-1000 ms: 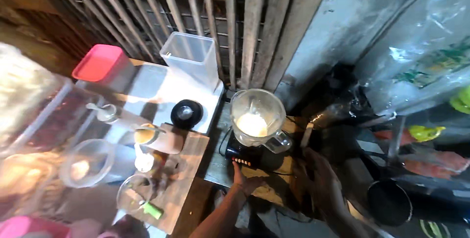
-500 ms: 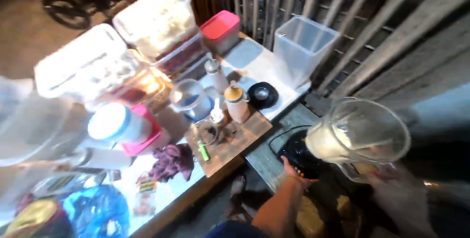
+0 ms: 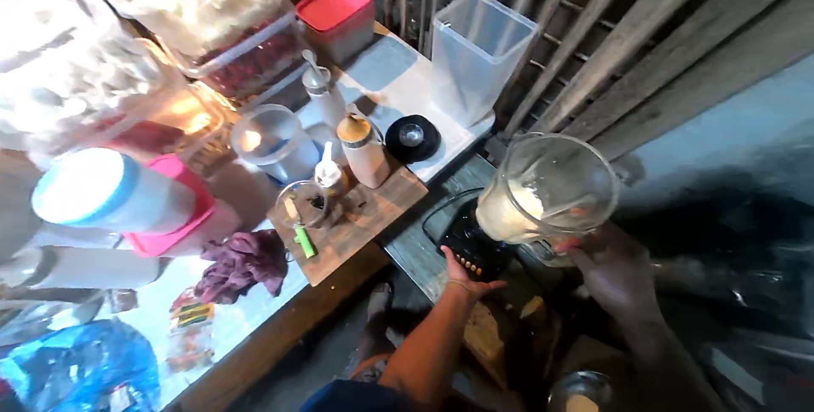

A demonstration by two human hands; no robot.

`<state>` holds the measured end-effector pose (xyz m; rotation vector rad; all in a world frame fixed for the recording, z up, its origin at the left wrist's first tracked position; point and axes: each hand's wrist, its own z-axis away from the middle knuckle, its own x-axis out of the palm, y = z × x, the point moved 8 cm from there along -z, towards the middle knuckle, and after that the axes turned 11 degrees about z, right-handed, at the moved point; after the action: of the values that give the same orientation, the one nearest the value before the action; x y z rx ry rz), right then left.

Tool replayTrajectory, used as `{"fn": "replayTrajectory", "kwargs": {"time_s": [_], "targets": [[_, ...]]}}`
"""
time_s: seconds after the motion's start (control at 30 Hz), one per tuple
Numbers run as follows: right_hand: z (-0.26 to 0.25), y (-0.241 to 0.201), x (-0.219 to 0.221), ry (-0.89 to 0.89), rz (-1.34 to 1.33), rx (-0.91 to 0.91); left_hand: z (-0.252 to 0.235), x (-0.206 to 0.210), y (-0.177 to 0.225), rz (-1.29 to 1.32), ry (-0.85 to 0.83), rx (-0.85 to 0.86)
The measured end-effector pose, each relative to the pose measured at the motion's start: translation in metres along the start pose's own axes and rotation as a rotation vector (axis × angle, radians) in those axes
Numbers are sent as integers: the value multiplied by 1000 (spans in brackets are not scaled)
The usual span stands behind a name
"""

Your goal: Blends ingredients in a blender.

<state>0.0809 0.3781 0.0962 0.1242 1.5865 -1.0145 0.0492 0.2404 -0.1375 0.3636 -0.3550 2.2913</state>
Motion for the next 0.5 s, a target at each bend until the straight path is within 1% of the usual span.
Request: {"fn": "replayTrajectory", "kwargs": {"time_s": [0.07,0.13,0.27,0.37,0.5], "targets": [[2,-2,2,4,-27,3,3,0,1,-36,-19,-36],[4,-1,5,6,-17,-6,1,0,5,-37,-3,-40],[1,2,8,38,27,-150,-11,3,8,-83,34,-38],[-6,7,4,1,8,-219,-7,4,5,-32,70,15],[-14,10,0,-24,13,-231,-7,9,0,66,93,58]]}}
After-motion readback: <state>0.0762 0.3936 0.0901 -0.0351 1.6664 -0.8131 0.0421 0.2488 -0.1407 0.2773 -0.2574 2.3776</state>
